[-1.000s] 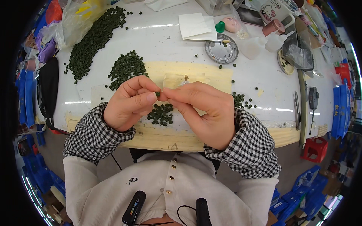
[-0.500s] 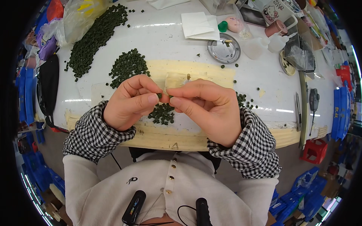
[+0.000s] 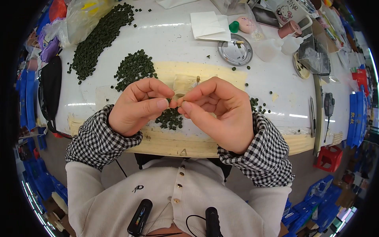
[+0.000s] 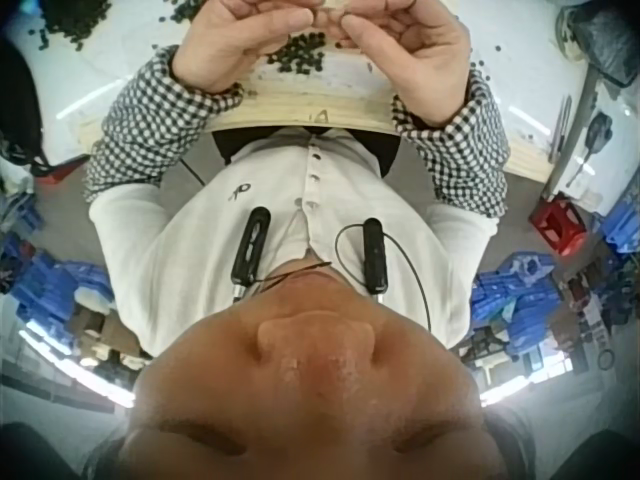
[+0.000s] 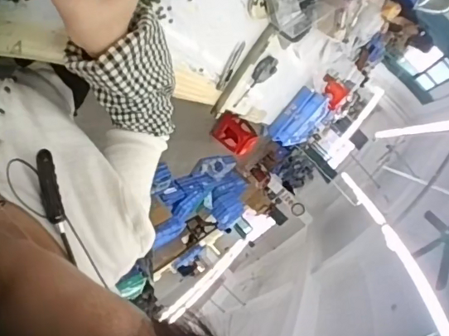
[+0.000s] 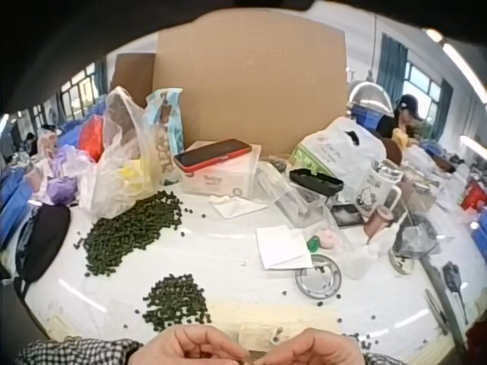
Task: Assembling small green plastic pieces by hand on a workbench.
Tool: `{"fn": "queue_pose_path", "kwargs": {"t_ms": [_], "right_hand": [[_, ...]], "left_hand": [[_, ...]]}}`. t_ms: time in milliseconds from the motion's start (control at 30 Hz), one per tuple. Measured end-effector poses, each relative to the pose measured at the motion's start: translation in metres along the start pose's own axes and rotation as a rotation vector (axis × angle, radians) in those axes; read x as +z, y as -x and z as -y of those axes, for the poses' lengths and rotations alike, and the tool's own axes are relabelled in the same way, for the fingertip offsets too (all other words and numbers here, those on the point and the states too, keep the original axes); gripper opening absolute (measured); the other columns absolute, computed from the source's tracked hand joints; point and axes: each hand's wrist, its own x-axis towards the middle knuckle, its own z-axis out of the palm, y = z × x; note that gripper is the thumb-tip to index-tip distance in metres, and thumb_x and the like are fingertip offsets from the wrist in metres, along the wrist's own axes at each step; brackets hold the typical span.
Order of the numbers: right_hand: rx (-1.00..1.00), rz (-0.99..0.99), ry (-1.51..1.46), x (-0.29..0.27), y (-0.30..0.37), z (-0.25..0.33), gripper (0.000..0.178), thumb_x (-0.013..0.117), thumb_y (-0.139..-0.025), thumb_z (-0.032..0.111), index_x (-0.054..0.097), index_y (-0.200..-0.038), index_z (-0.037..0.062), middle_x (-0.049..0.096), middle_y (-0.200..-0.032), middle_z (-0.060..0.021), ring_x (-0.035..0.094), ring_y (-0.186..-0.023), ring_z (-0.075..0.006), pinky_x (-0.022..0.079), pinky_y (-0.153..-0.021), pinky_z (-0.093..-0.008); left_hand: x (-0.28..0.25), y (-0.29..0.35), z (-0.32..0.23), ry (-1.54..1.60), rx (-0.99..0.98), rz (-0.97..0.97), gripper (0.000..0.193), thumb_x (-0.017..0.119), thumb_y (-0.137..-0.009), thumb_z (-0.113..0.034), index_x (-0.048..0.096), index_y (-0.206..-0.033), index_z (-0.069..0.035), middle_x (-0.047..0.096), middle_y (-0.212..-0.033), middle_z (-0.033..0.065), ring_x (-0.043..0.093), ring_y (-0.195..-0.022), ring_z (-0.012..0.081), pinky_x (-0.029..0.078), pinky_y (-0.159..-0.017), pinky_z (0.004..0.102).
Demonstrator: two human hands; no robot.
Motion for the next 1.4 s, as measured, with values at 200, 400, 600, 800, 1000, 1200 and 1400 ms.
{"fn": "queue_pose_path", "kwargs": {"t_ms": [200,400,600,800,1000,1200,1400], "right_hand": [[0.038,-0.017,0.026,0.001,-0.001,0.004,0.018,0.058,-0.089,0.000,0.059,-0.107,-0.0062,0.066,-0.094,-0.0114,0.065,-0.084,-0.0124,0.053,-0.077,-0.0233],[0.005,-0.034,0.034,0.005,-0.003,-0.001,0.020,0.058,-0.089,-0.001,0.060,-0.108,-0.0064,0.066,-0.095,-0.0119,0.064,-0.086,-0.0131,0.053,-0.078,-0.0240],[0.057,-0.021,0.049,0.004,-0.002,-0.003,0.018,0.061,-0.087,0.001,0.061,-0.104,-0.0056,0.066,-0.094,-0.0108,0.064,-0.086,-0.0125,0.052,-0.077,-0.0236],[0.076,-0.070,0.065,0.009,-0.002,-0.005,0.017,0.063,-0.087,0.002,0.061,-0.102,-0.0052,0.065,-0.094,-0.0081,0.063,-0.084,-0.0110,0.051,-0.077,-0.0230],[-0.038,-0.037,0.209,0.009,0.000,-0.002,0.017,0.060,-0.087,0.000,0.062,-0.103,-0.0048,0.062,-0.098,-0.0090,0.062,-0.088,-0.0125,0.051,-0.079,-0.0235],[-0.117,-0.009,0.291,0.009,0.002,-0.002,0.022,0.058,-0.087,-0.003,0.063,-0.109,-0.0040,0.060,-0.102,-0.0121,0.061,-0.091,-0.0149,0.051,-0.082,-0.0247],[-0.110,0.007,0.271,0.008,0.002,-0.001,0.026,0.058,-0.086,-0.005,0.063,-0.111,-0.0029,0.060,-0.101,-0.0119,0.061,-0.090,-0.0145,0.050,-0.080,-0.0234]], "left_hand": [[-0.001,0.001,-0.002,0.028,0.006,0.038,0.015,0.059,-0.088,-0.004,0.059,-0.103,-0.006,0.067,-0.095,0.0060,0.051,-0.068,0.0035,0.035,-0.055,0.0183],[0.003,0.001,-0.002,-0.080,0.038,-0.003,0.014,0.060,-0.087,-0.001,0.059,-0.100,-0.004,0.067,-0.095,0.0069,0.058,-0.078,0.0069,0.043,-0.063,0.0194],[0.004,0.002,-0.004,-0.141,0.093,-0.026,0.013,0.063,-0.084,0.001,0.060,-0.096,-0.002,0.066,-0.093,0.0065,0.061,-0.086,0.0093,0.048,-0.074,0.0211],[0.006,0.004,-0.007,-0.219,0.103,-0.055,0.011,0.066,-0.083,0.000,0.062,-0.093,-0.003,0.064,-0.088,0.0028,0.057,-0.079,0.0052,0.045,-0.070,0.0191],[0.006,0.003,-0.004,-0.269,0.199,-0.083,0.011,0.067,-0.082,0.000,0.062,-0.091,-0.003,0.064,-0.084,0.0010,0.051,-0.070,0.0028,0.041,-0.063,0.0177],[0.000,0.005,-0.001,-0.311,0.252,-0.100,0.010,0.066,-0.082,0.002,0.063,-0.091,-0.001,0.065,-0.086,0.0027,0.051,-0.070,0.0034,0.042,-0.064,0.0182],[-0.001,0.003,0.000,-0.287,0.234,-0.143,0.012,0.066,-0.082,0.002,0.064,-0.093,0.000,0.066,-0.087,0.0046,0.058,-0.075,0.0064,0.046,-0.068,0.0200]]}}
